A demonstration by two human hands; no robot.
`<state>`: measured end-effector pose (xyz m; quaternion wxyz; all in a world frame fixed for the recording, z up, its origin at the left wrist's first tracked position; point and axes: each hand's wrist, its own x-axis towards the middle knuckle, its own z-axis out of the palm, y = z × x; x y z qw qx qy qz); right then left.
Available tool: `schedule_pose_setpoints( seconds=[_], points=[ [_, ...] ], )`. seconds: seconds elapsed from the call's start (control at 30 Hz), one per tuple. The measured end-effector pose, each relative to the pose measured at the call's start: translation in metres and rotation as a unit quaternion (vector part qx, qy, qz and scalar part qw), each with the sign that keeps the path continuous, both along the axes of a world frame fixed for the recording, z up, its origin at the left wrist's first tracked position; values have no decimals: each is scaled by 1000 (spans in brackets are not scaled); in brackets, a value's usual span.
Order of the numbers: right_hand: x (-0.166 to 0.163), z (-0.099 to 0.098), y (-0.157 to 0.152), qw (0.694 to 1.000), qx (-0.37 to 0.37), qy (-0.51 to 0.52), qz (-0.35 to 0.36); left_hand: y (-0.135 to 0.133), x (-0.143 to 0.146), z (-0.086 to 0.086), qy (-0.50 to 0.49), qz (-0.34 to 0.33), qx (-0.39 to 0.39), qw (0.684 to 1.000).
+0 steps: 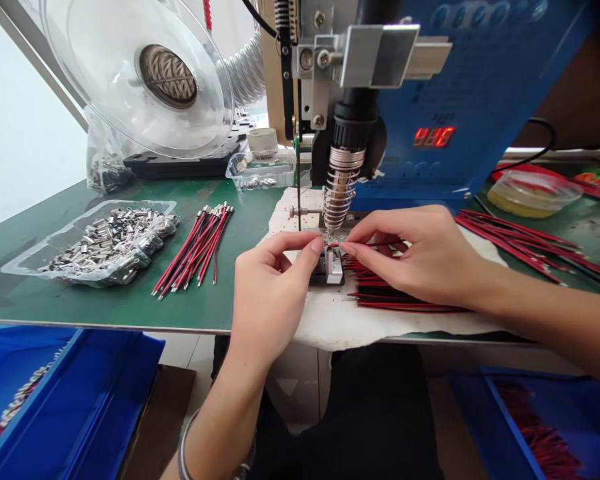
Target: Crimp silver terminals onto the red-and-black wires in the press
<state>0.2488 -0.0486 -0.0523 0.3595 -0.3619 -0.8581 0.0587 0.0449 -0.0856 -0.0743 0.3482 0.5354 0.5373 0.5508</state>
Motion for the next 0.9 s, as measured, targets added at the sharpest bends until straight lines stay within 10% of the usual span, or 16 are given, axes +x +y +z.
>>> schedule_pose_setpoints(
  seconds=[0.9],
  points=[
    [6, 5, 9, 997, 10, -45, 64, -1, -2, 2, 23, -3, -11, 1000]
  ],
)
